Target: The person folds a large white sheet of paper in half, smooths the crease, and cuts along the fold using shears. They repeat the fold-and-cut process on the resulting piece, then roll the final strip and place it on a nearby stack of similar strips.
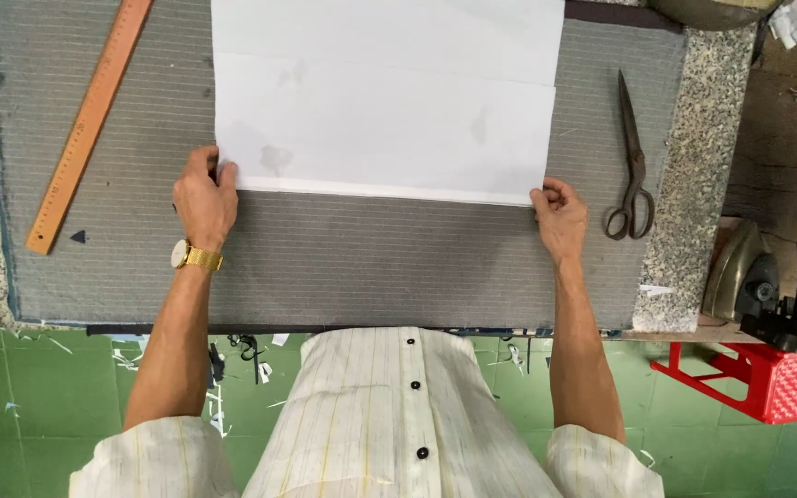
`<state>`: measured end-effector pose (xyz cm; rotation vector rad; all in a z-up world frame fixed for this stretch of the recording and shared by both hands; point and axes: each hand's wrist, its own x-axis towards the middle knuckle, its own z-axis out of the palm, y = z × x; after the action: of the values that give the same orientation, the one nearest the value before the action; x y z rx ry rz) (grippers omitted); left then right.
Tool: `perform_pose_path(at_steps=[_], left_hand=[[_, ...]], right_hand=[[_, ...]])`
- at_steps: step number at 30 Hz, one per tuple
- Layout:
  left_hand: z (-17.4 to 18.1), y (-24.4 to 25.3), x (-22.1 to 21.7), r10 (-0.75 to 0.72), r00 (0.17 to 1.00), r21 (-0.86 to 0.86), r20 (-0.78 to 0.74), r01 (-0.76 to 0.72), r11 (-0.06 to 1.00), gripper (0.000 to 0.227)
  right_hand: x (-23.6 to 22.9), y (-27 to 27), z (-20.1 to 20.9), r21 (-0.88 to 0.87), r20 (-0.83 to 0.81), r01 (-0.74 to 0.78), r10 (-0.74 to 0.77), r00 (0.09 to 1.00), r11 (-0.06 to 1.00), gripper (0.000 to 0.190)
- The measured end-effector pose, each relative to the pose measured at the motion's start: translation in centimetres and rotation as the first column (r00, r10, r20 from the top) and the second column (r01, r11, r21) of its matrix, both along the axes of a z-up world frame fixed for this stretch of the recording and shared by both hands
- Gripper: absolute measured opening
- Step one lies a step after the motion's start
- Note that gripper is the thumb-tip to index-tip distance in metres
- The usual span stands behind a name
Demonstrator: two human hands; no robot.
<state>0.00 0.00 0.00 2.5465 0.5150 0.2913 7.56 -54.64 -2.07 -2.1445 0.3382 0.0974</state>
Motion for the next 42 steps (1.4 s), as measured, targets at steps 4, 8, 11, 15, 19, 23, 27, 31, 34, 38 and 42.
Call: perform_pose_path(at_steps=[4,8,11,15,19,23,27,31,34,38,42], left_hand=[[0.5,-0.4,0.1,0.048,0.998,-0.055,-0.034,-0.050,0.997,0.030],[0.2,0.1,-0.1,0.123,0.992,-0.155,-0.038,-0.128,0.980,0.029],[0.0,0.1,-0.2,0.152,0.987,-0.170,-0.046,-0.158,0.973,0.029],[0.2,0.1,-0.6,0.157,0.987,-0.208,-0.026,-0.159,0.965,0.030],[0.4,0.1,-0.7,0.144,0.989,-0.203,-0.029,-0.147,0.968,0.029],[0.4,0.3,-0.8,0.114,0.993,-0.176,-0.039,-0.119,0.977,0.030],[0.6,0.1,-0.9,0.098,0.994,-0.167,-0.043,-0.104,0.981,0.029],[1.6,-0.6,-1.0,0.131,0.987,-0.023,-0.097,-0.134,0.991,0.030],[1.2,-1.0,-0.6,0.177,0.975,0.102,-0.135,-0.164,0.981,0.037],[1.0,-1.9,0.8,0.234,0.943,0.192,-0.235,-0.191,0.963,0.036],[-0.9,-1.9,2.3,0.269,0.925,0.160,-0.270,-0.232,0.959,0.027]], right_hand=[[0.0,-0.2,0.2,-0.009,-0.023,0.000,0.000,1.000,1.000,0.026],[-0.2,0.3,1.4,-0.041,-0.041,-0.047,0.045,0.998,0.998,0.026],[-0.1,-1.3,-0.5,-0.075,-0.043,-0.068,0.065,0.997,0.995,0.029],[-0.1,-0.4,0.3,-0.023,-0.034,-0.049,0.048,0.998,0.999,0.026],[-0.1,0.0,0.7,0.016,-0.037,-0.026,0.026,0.999,1.000,0.027],[-0.2,0.0,0.7,0.007,-0.045,-0.022,0.023,0.999,1.000,0.026],[-0.5,0.3,1.3,-0.009,-0.024,-0.034,0.034,0.999,0.999,0.028],[-0.3,0.4,0.3,-0.208,0.108,-0.050,0.074,0.991,0.977,0.032],[-0.4,1.7,0.0,-0.470,0.191,-0.015,0.118,0.974,0.883,0.040],[-0.4,3.8,0.3,-0.613,0.088,0.012,0.054,0.995,0.790,0.052],[0.8,3.7,-0.1,-0.558,0.021,0.024,-0.015,1.000,0.829,0.050]])
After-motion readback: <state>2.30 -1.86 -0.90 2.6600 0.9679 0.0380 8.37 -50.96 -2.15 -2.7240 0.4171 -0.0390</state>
